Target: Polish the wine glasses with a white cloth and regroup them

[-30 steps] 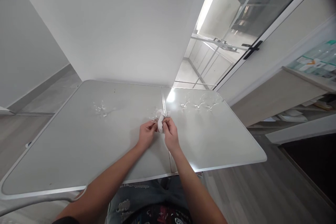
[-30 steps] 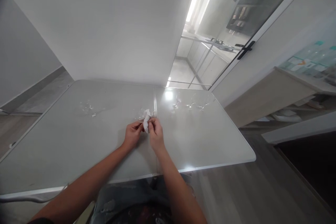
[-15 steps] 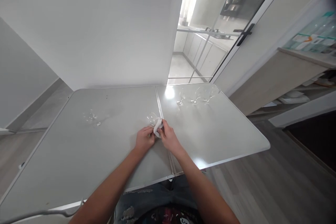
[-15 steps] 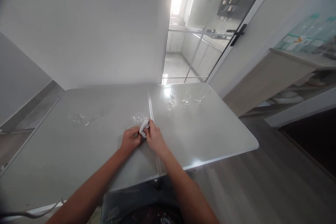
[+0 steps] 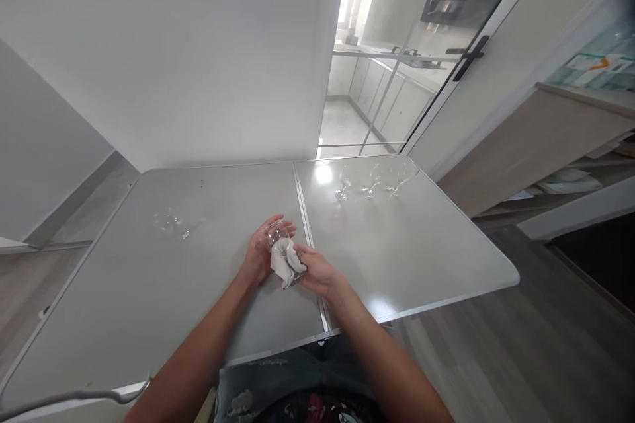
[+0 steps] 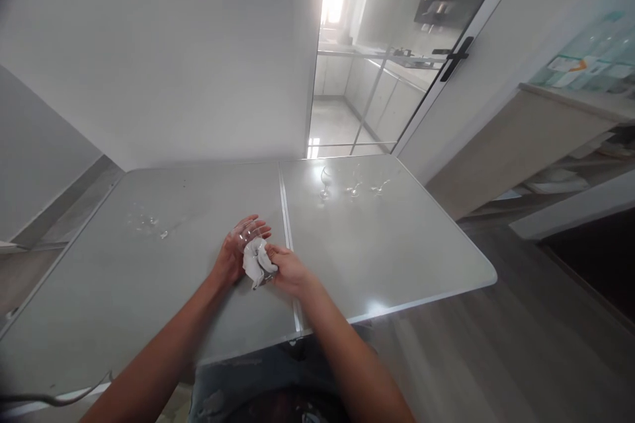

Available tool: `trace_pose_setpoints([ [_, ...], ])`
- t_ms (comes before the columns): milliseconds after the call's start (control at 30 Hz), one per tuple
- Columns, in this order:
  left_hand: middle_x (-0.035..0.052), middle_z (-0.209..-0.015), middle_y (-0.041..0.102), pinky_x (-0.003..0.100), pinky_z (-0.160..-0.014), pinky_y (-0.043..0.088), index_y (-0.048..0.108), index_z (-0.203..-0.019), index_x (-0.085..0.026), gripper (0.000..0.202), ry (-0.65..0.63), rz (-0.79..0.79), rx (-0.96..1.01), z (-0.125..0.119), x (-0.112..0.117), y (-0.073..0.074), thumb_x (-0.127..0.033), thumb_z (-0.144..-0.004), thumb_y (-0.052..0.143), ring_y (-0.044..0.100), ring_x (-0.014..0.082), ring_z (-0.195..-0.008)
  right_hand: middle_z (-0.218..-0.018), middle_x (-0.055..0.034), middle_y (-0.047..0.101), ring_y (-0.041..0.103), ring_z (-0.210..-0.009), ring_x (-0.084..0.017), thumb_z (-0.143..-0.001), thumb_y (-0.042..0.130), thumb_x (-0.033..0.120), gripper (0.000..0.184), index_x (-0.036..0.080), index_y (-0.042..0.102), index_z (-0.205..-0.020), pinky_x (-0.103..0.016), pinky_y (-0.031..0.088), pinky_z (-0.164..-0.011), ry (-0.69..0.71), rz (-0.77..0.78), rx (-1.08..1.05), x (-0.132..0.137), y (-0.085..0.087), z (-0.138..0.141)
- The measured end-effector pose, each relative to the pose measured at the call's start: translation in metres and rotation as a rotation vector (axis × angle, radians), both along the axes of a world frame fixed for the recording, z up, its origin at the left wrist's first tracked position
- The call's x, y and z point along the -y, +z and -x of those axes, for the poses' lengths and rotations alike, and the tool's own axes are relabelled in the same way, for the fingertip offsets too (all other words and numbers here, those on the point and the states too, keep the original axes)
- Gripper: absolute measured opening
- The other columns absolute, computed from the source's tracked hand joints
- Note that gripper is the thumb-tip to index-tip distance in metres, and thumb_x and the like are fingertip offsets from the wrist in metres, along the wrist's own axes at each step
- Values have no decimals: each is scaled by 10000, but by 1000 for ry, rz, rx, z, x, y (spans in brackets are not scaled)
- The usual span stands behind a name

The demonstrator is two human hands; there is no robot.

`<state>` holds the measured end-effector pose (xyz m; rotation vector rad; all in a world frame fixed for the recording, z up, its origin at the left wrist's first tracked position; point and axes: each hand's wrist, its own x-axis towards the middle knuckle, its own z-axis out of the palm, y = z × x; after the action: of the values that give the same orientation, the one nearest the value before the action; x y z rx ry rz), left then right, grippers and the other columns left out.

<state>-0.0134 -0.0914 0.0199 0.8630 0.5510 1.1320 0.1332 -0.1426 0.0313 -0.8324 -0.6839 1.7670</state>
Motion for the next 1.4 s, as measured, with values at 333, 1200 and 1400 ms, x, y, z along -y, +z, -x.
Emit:
trace_pose_setpoints([
  [333, 124, -1052, 731, 363, -897, 512, 624, -1074, -175, 594, 155, -141, -163, -8, 4, -8, -499, -649, 883, 678, 268, -1029, -1006, -130, 670, 610, -880, -259, -964, 566, 350, 277, 170, 595, -1172, -394, 481, -803, -41, -415, 1022, 12, 13, -2],
  [1200, 84, -969, 743, 312, -742, 490, 628, -1109, -196, 622, 138, -117, -85, 2, -4, -10, -474, -616, 885, 664, 224, -877, -895, -84, 661, 613, -784, -226, -902, 617, 437, 270, 191, 627, -1012, -378, 511, -759, -63, -272, 568, 12, 4, 13],
  [1400, 86, -1067, 717, 295, -747, 514, 584, -1132, -225, 649, 166, -149, -115, 0, -5, -7, -397, -606, 925, 666, 205, -913, -978, -73, 691, 612, -884, -208, -941, 568, 369, 239, 191, 655, -1075, -362, 479, -872, -651, -346, 827, 12, -7, -3],
])
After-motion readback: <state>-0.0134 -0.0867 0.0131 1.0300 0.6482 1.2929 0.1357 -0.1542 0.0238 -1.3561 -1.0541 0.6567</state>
